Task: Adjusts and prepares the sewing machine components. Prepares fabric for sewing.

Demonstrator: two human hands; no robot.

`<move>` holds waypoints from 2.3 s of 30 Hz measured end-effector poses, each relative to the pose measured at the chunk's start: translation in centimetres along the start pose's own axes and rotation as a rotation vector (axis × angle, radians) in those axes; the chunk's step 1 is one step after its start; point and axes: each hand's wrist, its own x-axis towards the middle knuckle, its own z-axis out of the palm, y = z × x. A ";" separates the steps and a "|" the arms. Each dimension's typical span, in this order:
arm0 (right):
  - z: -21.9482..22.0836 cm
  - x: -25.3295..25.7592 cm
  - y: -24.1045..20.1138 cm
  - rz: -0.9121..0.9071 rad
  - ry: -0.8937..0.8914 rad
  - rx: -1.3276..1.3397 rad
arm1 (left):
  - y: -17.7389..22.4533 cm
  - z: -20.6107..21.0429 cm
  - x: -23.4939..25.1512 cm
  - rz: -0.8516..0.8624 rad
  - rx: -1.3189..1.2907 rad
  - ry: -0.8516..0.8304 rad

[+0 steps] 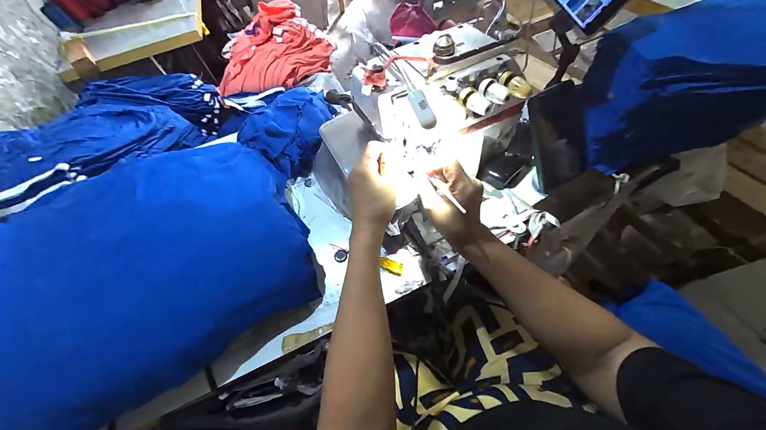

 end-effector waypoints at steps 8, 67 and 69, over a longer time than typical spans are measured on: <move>0.5 -0.1 -0.2 0.057 0.008 -0.015 | 0.0 0.0 0.0 -0.020 -0.029 0.005; 1.7 -0.3 0.1 0.006 0.157 0.016 | -0.4 -0.1 -0.3 0.062 -0.057 0.037; 1.4 0.1 -0.1 0.004 0.139 0.005 | -0.5 0.0 -0.2 0.058 -0.066 0.046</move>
